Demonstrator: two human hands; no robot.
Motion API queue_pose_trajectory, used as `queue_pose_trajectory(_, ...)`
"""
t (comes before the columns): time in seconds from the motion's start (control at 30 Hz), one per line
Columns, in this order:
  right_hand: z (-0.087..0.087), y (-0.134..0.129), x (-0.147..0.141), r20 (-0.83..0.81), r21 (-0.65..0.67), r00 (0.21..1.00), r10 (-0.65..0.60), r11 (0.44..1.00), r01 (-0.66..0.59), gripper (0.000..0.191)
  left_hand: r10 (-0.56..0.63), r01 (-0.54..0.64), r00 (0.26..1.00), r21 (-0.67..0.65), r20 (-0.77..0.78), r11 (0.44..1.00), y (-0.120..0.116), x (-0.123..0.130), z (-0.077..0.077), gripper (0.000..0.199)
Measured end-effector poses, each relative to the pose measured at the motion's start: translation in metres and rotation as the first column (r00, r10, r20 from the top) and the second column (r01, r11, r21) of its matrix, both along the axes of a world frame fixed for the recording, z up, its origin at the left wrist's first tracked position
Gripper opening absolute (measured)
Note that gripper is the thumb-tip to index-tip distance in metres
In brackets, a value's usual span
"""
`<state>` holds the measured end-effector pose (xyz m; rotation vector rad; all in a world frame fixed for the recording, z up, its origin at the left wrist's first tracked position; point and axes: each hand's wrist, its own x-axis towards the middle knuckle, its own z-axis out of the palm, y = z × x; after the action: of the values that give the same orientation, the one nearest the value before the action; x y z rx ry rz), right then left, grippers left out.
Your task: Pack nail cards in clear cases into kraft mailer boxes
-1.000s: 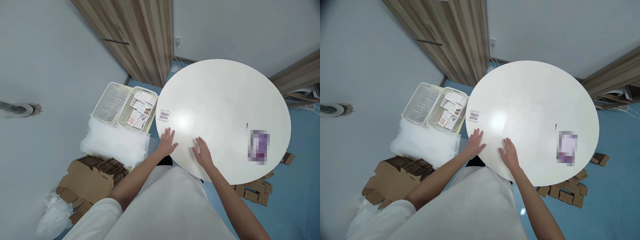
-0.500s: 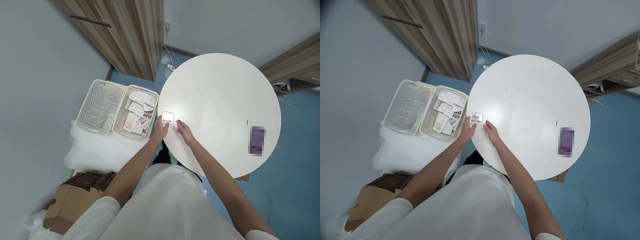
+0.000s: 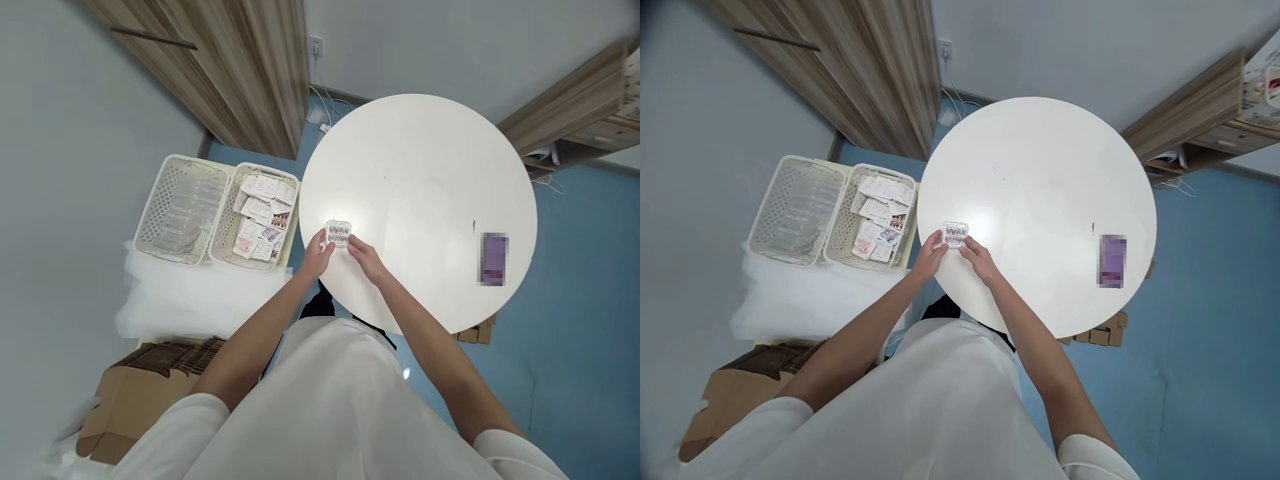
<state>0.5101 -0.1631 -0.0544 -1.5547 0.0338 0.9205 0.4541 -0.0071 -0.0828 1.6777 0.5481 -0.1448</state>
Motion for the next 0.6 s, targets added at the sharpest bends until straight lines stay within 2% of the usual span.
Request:
queue_pose_trajectory(0.2,0.014,-0.111,-0.027,0.078,-0.081,0.994,-0.081,0.993,0.087,0.046,-0.249,0.246,0.968,-0.107,-0.016,0.963,-0.079,-0.016,0.022,0.057)
queue_pose_trajectory(0.37,0.008,-0.197,-0.047,0.113,-0.140,0.987,-0.119,0.981,0.134,0.046,-0.364,0.364,0.931,-0.152,0.031,0.919,-0.148,-0.027,0.025,0.052)
queue_pose_trajectory(0.47,-0.003,-0.228,-0.053,0.126,-0.166,0.987,-0.101,0.979,0.122,0.048,-0.374,0.375,0.927,-0.143,0.029,0.916,-0.180,-0.032,0.021,0.054)
queue_pose_trajectory(0.6,-0.016,-0.244,-0.057,0.164,-0.154,0.986,-0.019,0.987,0.045,0.049,-0.360,0.356,0.933,-0.112,-0.010,0.928,-0.203,-0.042,0.014,0.054)
